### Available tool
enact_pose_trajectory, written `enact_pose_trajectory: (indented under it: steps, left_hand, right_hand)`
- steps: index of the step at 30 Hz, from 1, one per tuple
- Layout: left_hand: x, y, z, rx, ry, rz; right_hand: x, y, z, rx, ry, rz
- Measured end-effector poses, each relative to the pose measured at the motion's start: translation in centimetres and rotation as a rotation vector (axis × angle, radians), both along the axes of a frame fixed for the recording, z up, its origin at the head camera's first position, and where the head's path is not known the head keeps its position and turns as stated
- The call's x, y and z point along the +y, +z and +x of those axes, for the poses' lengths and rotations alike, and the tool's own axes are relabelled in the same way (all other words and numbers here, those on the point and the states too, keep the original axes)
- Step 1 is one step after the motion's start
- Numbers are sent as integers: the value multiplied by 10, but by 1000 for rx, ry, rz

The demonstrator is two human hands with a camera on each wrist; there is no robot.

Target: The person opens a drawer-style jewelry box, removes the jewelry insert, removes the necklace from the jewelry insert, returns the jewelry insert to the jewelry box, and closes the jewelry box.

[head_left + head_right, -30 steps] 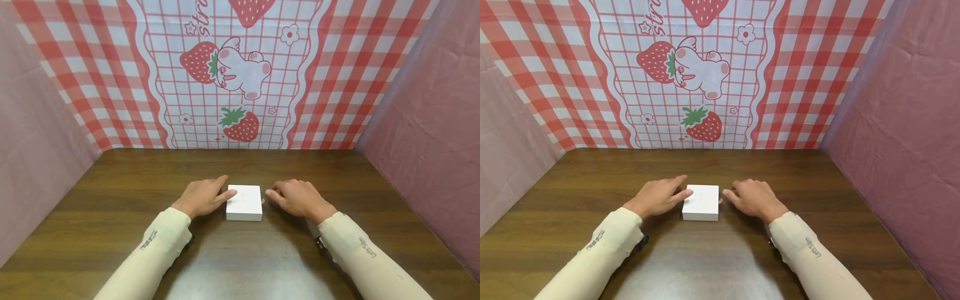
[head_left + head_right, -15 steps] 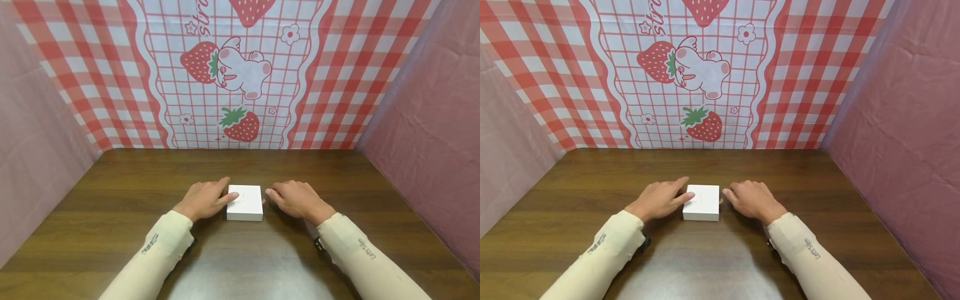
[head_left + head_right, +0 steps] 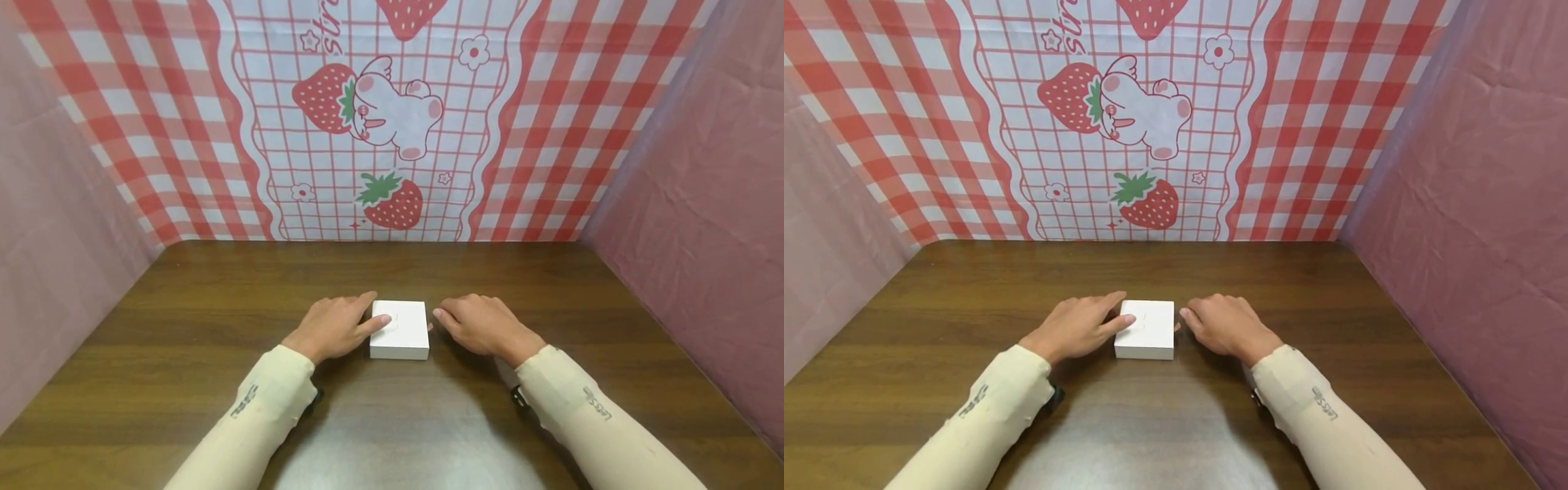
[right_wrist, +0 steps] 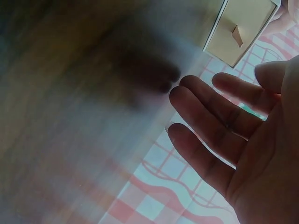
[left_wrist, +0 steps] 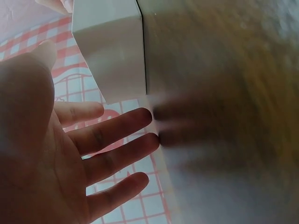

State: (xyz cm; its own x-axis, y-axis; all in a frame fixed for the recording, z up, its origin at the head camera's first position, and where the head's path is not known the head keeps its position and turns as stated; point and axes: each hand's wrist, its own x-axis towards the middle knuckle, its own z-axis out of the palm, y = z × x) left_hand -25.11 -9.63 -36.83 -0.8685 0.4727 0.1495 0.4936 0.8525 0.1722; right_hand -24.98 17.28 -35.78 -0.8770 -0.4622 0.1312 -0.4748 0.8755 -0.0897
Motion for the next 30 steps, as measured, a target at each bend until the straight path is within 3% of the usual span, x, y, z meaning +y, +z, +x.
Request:
enact_pose_trajectory:
  steps: [10, 17, 30]
  left_hand:
    - [-2, 6, 5, -38, 8, -54]
    - [-1, 8, 7, -40, 3, -54]
    - [3, 0, 6, -57, -23, -47]
  right_hand:
    - [-8, 0, 1, 31, 66, -31]
    - [-12, 1, 0, 10, 59, -24]
    - [-11, -1, -1, -21, 105, -7]
